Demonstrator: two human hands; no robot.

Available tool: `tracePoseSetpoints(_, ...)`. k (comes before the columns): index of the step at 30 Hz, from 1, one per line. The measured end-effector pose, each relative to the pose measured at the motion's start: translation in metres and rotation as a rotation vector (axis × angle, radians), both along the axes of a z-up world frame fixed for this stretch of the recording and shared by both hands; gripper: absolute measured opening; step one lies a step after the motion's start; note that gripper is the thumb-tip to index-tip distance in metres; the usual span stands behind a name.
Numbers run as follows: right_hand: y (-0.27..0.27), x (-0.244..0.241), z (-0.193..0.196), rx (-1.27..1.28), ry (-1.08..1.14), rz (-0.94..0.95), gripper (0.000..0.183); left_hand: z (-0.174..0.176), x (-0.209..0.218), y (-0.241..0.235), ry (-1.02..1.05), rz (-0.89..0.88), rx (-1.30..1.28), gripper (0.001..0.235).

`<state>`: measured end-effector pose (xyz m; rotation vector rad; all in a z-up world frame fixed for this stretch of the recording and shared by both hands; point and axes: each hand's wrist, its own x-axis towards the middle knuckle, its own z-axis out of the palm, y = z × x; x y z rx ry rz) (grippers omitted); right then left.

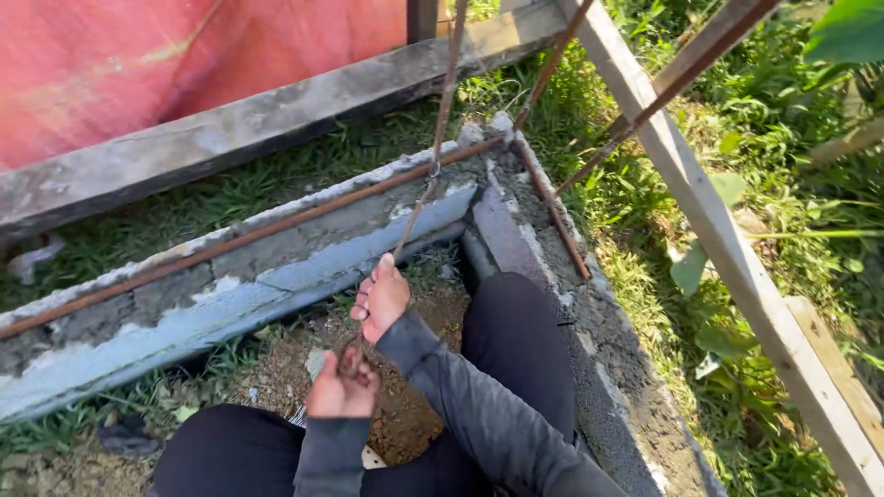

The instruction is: Tying rebar intersections with wire ties using a manual hook tool

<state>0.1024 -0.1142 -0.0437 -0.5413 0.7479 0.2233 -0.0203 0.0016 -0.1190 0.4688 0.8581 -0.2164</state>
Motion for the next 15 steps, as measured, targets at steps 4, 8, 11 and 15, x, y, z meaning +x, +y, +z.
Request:
tracePoseSetpoints(4, 0.010, -0.006, -0.009, -0.314, 0.034, -0.011, 0.044, -0.097, 0.035, 0.002, 0.343, 0.054, 0.046, 0.045)
tracePoseSetpoints(8, 0.009, -0.006, 0.008, -0.307, 0.022, 0.011, 0.047, -0.026, 0.029, -0.003, 0.165, 0.089, -0.085, 0.034)
tracePoseSetpoints(11, 0.008, -0.003, 0.014, -0.258, -0.013, 0.048, 0.047, 0.000, 0.037, -0.001, 0.146, 0.118, -0.088, 0.035)
tracePoseSetpoints(15, 0.008, 0.001, 0.008, -0.205, -0.024, -0.011, 0.048, 0.009, 0.039, 0.001, 0.121, 0.132, -0.140, 0.037)
